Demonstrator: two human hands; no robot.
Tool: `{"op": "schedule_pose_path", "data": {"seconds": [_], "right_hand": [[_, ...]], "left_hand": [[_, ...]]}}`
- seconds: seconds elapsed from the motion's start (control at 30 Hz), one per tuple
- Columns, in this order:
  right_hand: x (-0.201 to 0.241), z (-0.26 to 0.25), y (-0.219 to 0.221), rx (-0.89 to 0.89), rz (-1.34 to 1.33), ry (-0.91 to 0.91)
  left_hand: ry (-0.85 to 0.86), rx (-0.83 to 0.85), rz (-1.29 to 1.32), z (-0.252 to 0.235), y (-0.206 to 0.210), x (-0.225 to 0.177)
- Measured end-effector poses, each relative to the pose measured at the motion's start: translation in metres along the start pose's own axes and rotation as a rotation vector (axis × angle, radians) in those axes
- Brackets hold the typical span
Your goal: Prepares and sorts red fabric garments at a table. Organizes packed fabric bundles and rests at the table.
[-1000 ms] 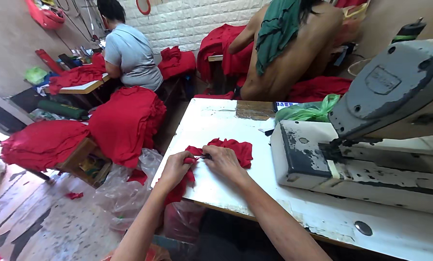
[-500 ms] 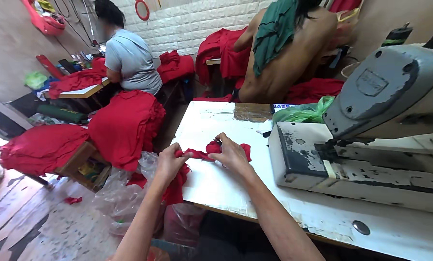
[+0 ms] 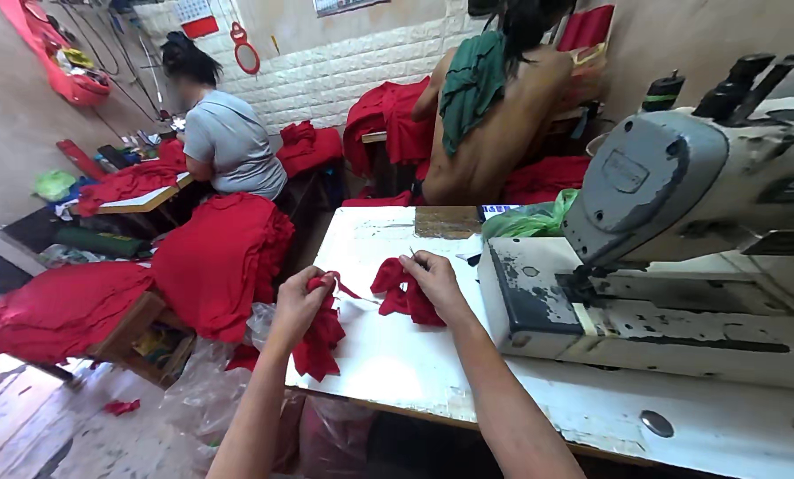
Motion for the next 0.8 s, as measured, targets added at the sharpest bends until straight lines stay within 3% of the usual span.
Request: {"op": "schedule_pose_path", "data": {"seconds": [0.13,0.27,0.33,0.43,0.53,0.8], "right_hand": [[0.001,0.002,0.001,-0.017,-0.143,0.001],[0.011,0.011,-0.004,-0.099,0.367,-0.038],[0.02,0.018,0.005,-0.161,0.445,-0.126],[0.03,0.027,0.03,0.058,0.394,-0.177],[0.036,0.036,0.054,0.303,0.515,-0.179],[0.042,0.046,0.068,0.495,0.718,-0.221]], "left_hand": [[-0.028,-0.033,0.059,0.007,-0.022,0.01],[-0.076,0.017,0.115,0.016,-0.025,0.02],[-0.08,0.02,0.105,0.018,-0.027,0.022],[-0.094,0.004,0.088,0.02,-0.03,0.022],[-0.101,-0.011,0.089,0.022,-0.035,0.024],[-0.093,-0.028,0.105,0.025,-0.039,0.024]]}}
Point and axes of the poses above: each hand's wrist, its own z-axis away from the middle knuckle, its own y-axis out of the palm, x = y × z, the point moved 7 cm from there along -z, towards the middle knuckle, and after that the axes turned 10 degrees about z, right-handed, at the moved point
